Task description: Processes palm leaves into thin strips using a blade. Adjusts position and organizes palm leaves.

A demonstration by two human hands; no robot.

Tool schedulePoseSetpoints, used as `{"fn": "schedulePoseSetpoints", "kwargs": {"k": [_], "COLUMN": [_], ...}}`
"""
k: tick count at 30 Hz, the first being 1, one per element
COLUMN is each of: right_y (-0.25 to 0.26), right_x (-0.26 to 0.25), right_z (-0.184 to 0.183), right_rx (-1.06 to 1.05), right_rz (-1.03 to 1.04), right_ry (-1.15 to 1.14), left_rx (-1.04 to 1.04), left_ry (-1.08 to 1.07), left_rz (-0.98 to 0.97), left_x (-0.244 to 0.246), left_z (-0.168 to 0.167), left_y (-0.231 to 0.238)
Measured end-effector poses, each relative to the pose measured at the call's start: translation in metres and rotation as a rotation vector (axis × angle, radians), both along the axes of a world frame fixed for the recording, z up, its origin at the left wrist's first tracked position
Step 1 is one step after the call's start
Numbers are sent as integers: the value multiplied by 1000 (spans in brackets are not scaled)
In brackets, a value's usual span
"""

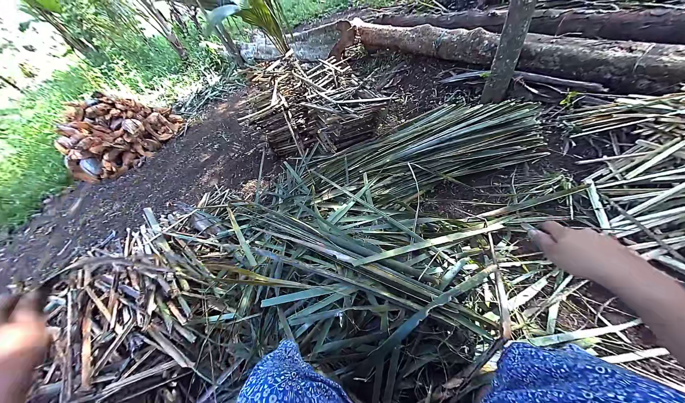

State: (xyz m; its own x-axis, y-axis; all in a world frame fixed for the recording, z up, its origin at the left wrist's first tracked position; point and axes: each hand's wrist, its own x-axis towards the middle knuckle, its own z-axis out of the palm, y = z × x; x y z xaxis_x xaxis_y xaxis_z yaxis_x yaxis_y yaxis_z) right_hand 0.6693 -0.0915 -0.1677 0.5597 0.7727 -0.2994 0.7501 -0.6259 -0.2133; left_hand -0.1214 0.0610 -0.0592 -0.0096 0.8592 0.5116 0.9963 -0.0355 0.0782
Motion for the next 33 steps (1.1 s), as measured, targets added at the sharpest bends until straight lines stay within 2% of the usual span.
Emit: {"fn": "schedulePoseSetpoints", "kwargs": {"k": [1, 3, 5, 7, 10, 13, 17, 22, 25, 29, 33], "right_y": [3, 11, 19, 25, 25, 23, 30, 47, 53, 55, 59], "right_x": [-10, -38, -69, -103, -150, -184, -209, -220, -228, -230, -221], "right_z": [3, 15, 32, 51, 69, 73, 71, 51, 43, 54, 60], "right_rx": [6, 45, 82, 137, 248, 361, 399, 309, 419, 558, 443], "right_rz": [48, 155, 254, 372, 538, 658, 694, 566, 505, 494, 505], "right_ry": [11, 45, 134, 262, 482, 654, 788, 959, 1154, 1440, 1754], "left_rx": [-2, 43, 56, 70, 19, 55, 79, 116, 142, 48, -102], "left_ry": [-107, -262, -442, -718, -1122, -1373, -1551, -1691, -1775, -1892, -1971], "left_rz": [51, 28, -48, -187, -405, -546, -735, -862, -947, -1044, -1114], "left_x": [26, 98, 167, 227, 294, 340, 377, 402, 409, 418, 422], "left_z": [6, 18, 29, 39, 48, 48, 41, 45, 48, 47, 37], "left_y": [11, 18, 22, 23, 20, 10, -21, -43, -49, -53, -50]}}
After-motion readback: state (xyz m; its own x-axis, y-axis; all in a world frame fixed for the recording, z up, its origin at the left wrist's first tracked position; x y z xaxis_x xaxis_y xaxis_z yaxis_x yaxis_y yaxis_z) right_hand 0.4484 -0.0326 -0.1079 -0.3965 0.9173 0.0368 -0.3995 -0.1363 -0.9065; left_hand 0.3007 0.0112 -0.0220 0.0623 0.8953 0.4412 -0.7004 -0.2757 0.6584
